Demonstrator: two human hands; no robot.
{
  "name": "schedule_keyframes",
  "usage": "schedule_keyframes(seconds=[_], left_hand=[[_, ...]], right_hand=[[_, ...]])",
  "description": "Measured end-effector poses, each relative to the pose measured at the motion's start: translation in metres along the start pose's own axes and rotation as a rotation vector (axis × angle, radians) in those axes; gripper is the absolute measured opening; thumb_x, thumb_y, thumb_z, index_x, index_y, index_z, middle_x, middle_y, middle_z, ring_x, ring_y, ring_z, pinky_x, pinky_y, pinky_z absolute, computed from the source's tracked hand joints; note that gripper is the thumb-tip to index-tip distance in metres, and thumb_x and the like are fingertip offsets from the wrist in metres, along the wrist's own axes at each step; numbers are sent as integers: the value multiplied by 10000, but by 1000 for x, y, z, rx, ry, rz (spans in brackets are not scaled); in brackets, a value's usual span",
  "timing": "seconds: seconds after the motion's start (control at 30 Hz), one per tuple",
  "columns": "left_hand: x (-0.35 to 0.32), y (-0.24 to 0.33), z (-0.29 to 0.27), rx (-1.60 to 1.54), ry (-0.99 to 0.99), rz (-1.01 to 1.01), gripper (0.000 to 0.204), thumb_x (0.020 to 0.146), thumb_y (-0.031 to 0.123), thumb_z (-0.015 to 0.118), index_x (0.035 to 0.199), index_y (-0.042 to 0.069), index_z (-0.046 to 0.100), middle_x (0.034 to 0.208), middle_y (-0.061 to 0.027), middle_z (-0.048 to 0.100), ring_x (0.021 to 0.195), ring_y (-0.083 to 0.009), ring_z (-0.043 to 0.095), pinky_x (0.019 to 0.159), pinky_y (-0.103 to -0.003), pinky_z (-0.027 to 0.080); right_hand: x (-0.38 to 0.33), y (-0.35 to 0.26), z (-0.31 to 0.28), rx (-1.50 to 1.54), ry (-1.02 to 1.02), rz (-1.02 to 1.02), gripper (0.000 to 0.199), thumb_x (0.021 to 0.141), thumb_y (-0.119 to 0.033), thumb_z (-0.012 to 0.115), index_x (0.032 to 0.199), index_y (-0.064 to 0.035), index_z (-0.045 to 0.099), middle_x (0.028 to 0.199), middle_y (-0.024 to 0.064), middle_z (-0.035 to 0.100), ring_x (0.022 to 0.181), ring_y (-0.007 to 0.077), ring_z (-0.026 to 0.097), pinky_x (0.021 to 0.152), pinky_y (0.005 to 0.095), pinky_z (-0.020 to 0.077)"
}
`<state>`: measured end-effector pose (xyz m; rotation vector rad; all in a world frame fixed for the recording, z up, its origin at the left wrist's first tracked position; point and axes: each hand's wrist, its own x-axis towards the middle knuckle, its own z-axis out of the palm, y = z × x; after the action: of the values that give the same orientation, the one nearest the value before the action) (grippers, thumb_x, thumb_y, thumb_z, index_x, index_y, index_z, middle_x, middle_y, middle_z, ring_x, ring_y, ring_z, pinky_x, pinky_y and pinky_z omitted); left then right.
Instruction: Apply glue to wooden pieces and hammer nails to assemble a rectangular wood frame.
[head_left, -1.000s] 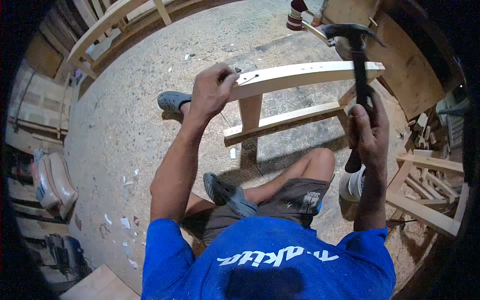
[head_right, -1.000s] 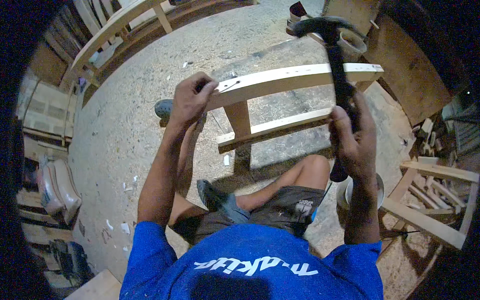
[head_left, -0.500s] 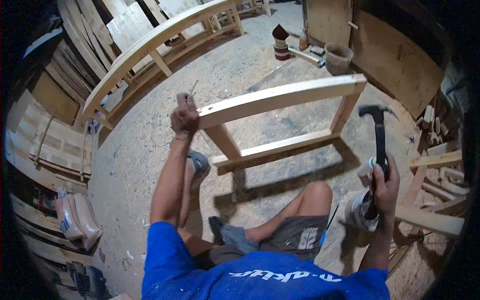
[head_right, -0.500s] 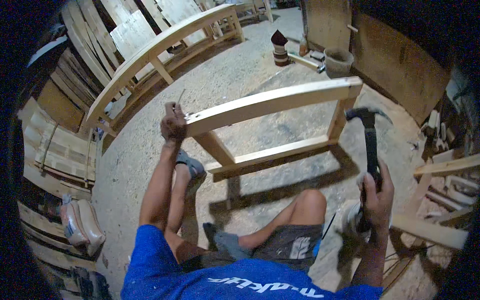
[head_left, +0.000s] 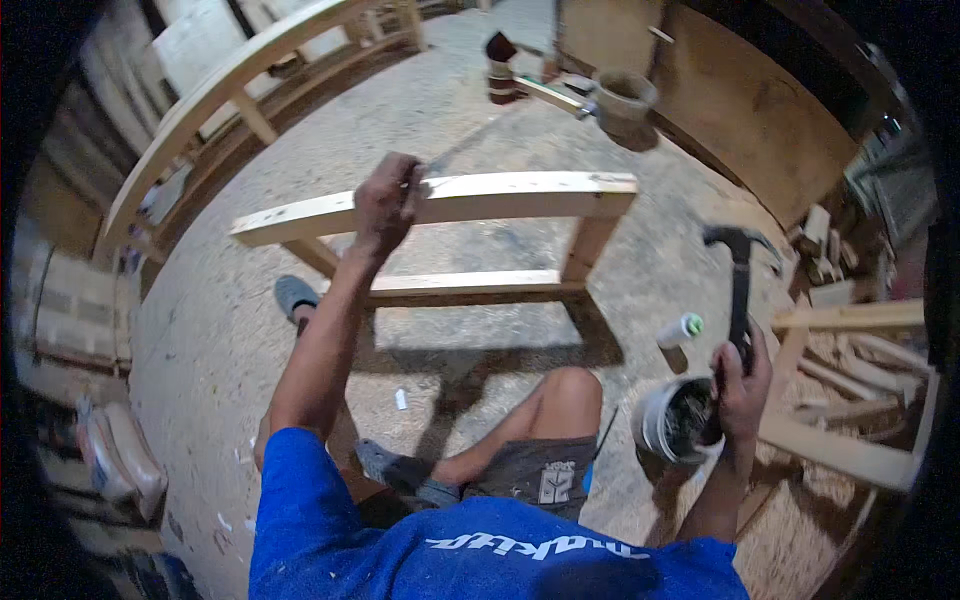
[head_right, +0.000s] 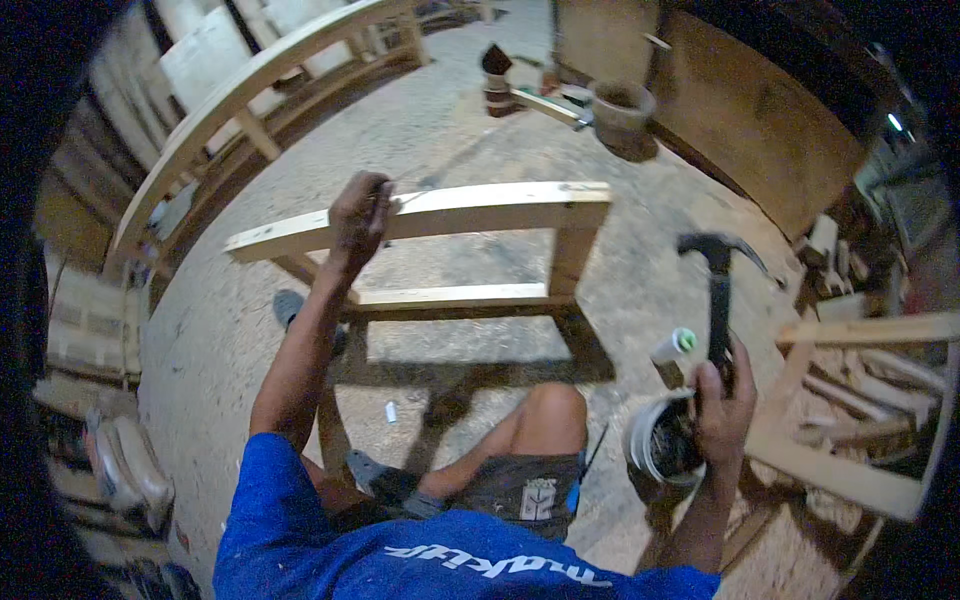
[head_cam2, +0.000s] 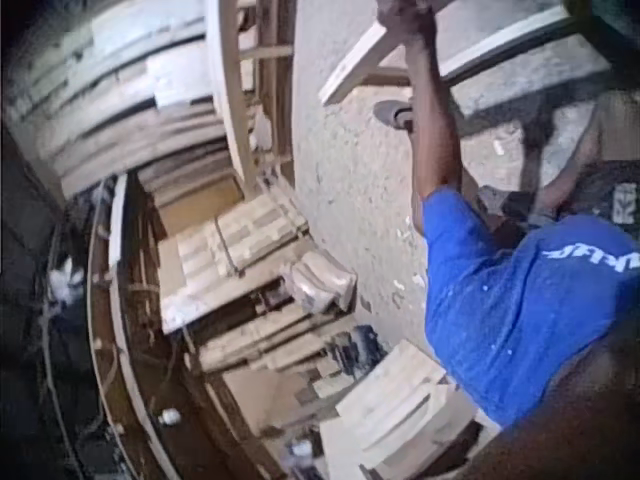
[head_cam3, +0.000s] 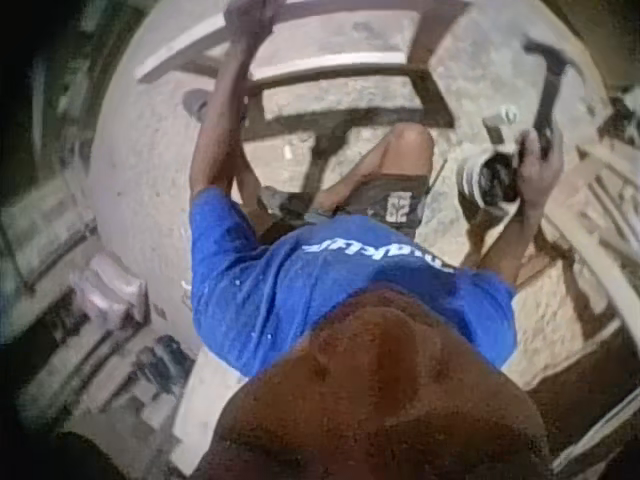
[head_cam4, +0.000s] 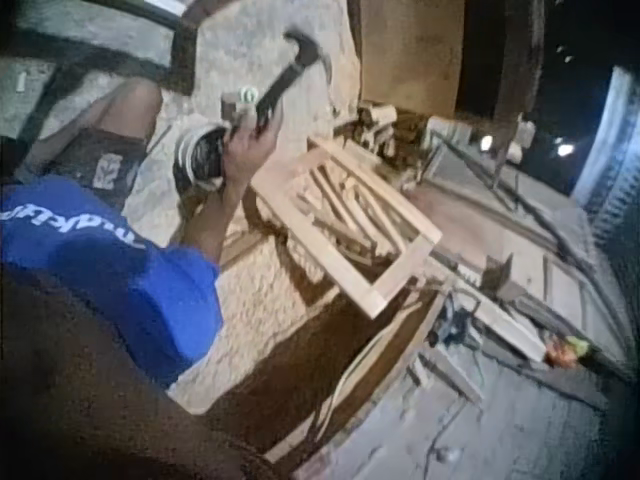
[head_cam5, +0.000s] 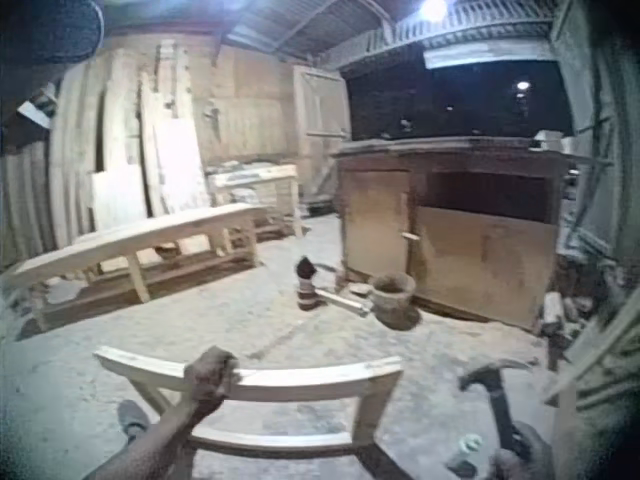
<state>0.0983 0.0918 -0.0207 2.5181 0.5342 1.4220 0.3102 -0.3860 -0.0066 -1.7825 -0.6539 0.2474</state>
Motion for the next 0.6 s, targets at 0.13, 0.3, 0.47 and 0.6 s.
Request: schedule_keyframes(seconds=[0.13,0.3,0.47,0.6], left_hand=[[23,95,66,-117,-198,101,76,891,104,694,928,59,645,877,-128,656,834,-324,647,731,-412,516],[36,130,89,-164,-287,118,92,867,116,707,908,65,642,876,-118,659,878,-323,629,773,-435,509],[37,120,89,-187,-395,12,104,852,124,712,893,60,641,875,-111,672,894,-326,620,760,-443,513],[39,115,90,-255,-386,41,73,859,97,698,879,46,650,854,-124,668,870,-328,613,750,-434,505]], right_hand=[[4,-18,2,-1,-13,-39,429,991,-121,578,1396,7,512,867,17,601,729,84,529,651,231,439],[7,-31,5,-3,-19,-54,434,988,-119,583,1397,7,512,869,19,615,721,77,541,646,231,448],[21,-43,14,-14,-42,-64,432,988,-128,573,1395,7,513,862,24,618,714,79,548,637,233,451],[34,-62,18,-29,-77,-141,475,1000,-108,569,1457,-30,463,806,32,609,509,26,457,451,193,361]])
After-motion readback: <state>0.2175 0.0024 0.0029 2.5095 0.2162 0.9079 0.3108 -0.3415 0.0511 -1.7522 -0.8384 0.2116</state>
